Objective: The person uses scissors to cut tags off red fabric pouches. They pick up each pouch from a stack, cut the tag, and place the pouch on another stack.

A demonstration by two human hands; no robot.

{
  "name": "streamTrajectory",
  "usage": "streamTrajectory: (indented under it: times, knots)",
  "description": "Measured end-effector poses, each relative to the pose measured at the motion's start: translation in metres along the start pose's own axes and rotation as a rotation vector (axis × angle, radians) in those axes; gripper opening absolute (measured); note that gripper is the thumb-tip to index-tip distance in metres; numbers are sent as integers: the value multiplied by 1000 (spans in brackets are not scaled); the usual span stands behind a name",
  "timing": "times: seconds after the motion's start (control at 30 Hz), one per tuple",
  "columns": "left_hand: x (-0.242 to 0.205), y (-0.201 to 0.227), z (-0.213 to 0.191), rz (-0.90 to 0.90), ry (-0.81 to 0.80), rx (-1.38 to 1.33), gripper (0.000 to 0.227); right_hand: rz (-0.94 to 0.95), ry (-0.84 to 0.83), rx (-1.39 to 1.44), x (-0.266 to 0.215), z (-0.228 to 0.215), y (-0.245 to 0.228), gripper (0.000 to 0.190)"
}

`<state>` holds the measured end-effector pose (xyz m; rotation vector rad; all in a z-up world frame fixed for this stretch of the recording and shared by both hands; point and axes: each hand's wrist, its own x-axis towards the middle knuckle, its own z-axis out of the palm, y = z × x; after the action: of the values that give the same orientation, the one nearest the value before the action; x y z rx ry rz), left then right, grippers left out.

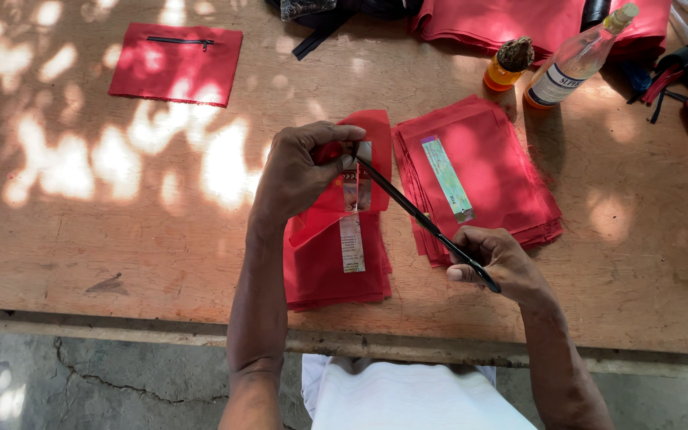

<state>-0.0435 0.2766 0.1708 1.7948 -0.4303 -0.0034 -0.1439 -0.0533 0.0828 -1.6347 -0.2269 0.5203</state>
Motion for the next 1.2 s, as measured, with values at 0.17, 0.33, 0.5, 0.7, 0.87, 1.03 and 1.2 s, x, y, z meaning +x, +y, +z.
streamTrajectory:
  times: [0.17, 0.33, 0.5, 0.7, 0.87, 1.03, 1.2]
  knots:
    - [0, -3, 0, 32, -3, -13, 34, 35, -18, -5, 2, -1, 4, 43]
    - [0, -13, 2, -15, 34, -83, 35, 36, -76, 109, -2, 9, 5, 49]
    - [0, -29, 16, 8, 294, -230, 41, -81, -167, 266, -8, 35, 10, 57]
    - [-1, -40, 35, 43, 377, -391, 43, -79, -152, 386, 2, 51, 20, 55]
    - [-2, -42, 43, 34, 401, -459, 44, -86, -139, 431, 6, 52, 22, 49]
    - [-2, -44, 48, 49, 428, -473, 44, -68, -74, 370, 7, 55, 21, 45]
    - [-1, -44, 51, 37, 448, -404, 43, -35, 51, 287, 7, 63, 19, 45]
